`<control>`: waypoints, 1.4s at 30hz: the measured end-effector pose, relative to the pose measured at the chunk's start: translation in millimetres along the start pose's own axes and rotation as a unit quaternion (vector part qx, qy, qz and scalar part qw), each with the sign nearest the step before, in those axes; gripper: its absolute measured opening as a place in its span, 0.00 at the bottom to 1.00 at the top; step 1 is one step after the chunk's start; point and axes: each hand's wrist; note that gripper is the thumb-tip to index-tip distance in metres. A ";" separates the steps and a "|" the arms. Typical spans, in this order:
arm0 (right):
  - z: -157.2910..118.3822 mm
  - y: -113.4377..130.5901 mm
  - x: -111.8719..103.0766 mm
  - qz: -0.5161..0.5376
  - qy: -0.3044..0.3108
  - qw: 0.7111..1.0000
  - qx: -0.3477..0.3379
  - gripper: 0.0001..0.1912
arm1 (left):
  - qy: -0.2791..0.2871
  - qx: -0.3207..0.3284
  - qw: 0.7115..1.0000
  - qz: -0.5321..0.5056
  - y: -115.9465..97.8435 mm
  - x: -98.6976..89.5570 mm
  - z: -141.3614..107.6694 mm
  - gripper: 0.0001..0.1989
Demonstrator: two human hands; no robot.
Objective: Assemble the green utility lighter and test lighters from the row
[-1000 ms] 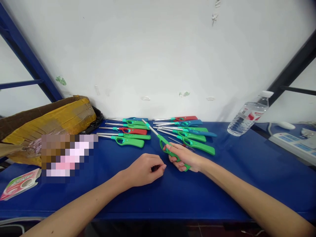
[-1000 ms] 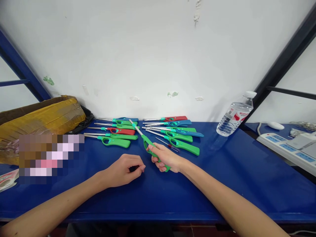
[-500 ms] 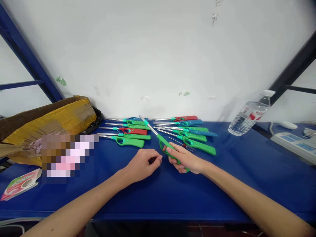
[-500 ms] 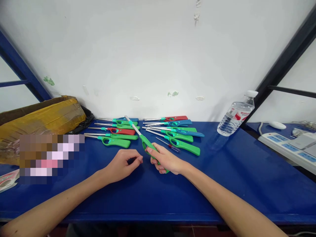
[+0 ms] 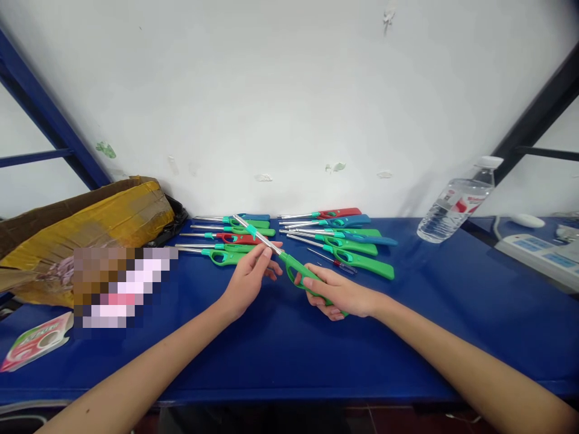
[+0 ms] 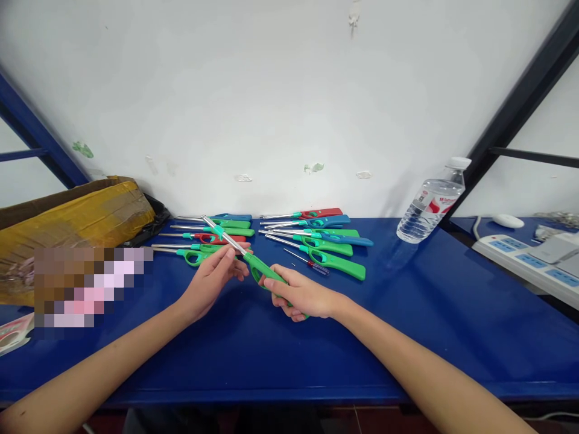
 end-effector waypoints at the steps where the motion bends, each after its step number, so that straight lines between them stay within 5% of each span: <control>1: -0.2 -0.1 0.1 -0.002 0.003 1.000 -0.003 0.18 | 0.000 -0.007 1.000 -0.018 -0.1 -0.4 0.3 0.24; 16: -3.2 1.7 0.5 -0.028 0.007 0.999 -0.018 0.17 | 0.007 0.002 1.000 -0.025 -3.5 -3.9 0.4 0.19; 23: -4.7 1.1 1.1 -0.032 0.024 0.999 -0.010 0.19 | 0.053 -0.013 0.997 -0.057 -0.5 -6.9 -0.2 0.18; 34: -4.9 3.1 0.1 -0.065 0.033 0.997 -0.017 0.19 | 0.032 -0.033 0.998 -0.047 0.3 -6.7 -0.2 0.15; 39: -1.4 5.7 -4.5 -0.143 -0.038 0.985 -0.095 0.19 | -0.012 -0.052 0.995 -0.079 4.8 -6.0 1.8 0.16; 42: -1.6 5.0 -6.9 -0.231 -0.115 0.953 -0.157 0.17 | -0.049 -0.063 0.992 -0.101 6.0 -6.0 3.4 0.15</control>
Point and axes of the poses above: each hand's wrist, its own z-axis towards the middle knuckle, its own x-axis out of the palm, y = z × x, and after that the axes turned 14 degrees about z, right-handed
